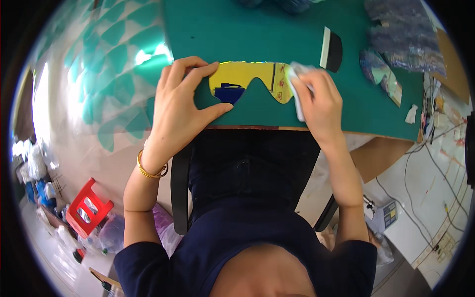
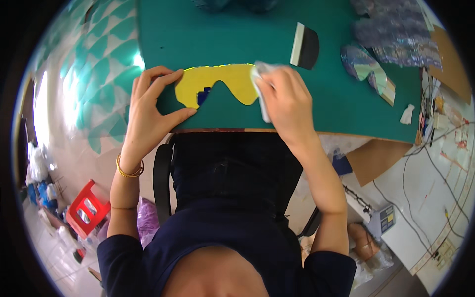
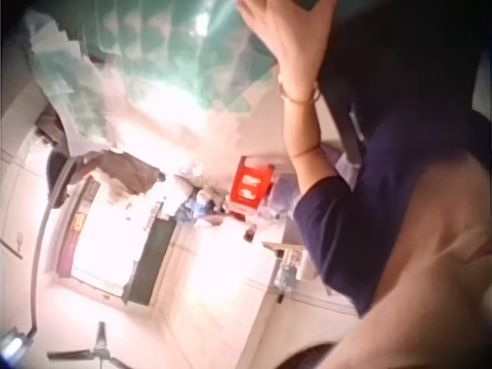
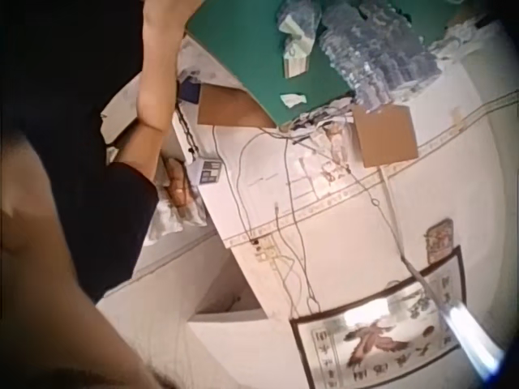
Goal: The person peels protective films and applies them onto goggle lenses by hand, smooths the films using a handheld squeegee tool, wipes the lenses with a cloth, and stacks them on the workbench.
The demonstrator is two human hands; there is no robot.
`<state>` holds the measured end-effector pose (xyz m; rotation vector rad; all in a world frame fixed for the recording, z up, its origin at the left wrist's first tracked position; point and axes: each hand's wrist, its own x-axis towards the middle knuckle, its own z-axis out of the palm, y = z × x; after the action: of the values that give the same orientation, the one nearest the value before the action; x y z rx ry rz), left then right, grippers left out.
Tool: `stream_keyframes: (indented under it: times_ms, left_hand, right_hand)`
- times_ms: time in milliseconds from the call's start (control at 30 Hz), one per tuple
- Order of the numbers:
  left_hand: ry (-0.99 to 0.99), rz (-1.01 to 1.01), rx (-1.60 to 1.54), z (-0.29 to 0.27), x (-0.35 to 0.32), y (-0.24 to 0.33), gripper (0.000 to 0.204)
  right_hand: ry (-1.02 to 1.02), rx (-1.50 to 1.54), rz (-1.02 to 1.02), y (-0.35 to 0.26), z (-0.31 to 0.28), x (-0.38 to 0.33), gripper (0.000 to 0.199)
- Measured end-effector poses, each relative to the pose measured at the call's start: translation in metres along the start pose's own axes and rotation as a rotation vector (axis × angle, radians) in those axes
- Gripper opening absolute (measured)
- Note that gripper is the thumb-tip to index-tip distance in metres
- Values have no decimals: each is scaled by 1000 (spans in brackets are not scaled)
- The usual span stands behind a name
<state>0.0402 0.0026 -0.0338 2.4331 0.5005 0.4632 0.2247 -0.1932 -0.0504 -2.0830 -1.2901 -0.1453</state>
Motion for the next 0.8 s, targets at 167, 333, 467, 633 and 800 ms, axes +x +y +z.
stream_keyframes:
  times_ms: [167,333,467,633,800]
  left_hand:
    - [25,77,-23,0,-8,-9,57]
    - [150,146,-73,-27,-35,-15,52]
    - [519,-269,80,-97,-43,-84,40]
    - [492,-658,479,-172,-35,-180,78]
    - [247,-761,416,-186,4,-242,79]
  right_hand:
    - [84,-247,314,30,-70,-47,10]
    - [-42,-602,298,82,-146,-50,22]
    - [67,-495,193,52,-134,-5,23]
    - [-119,-146,-75,-42,-53,73,14]
    - [-157,82,-465,-115,20,129,15]
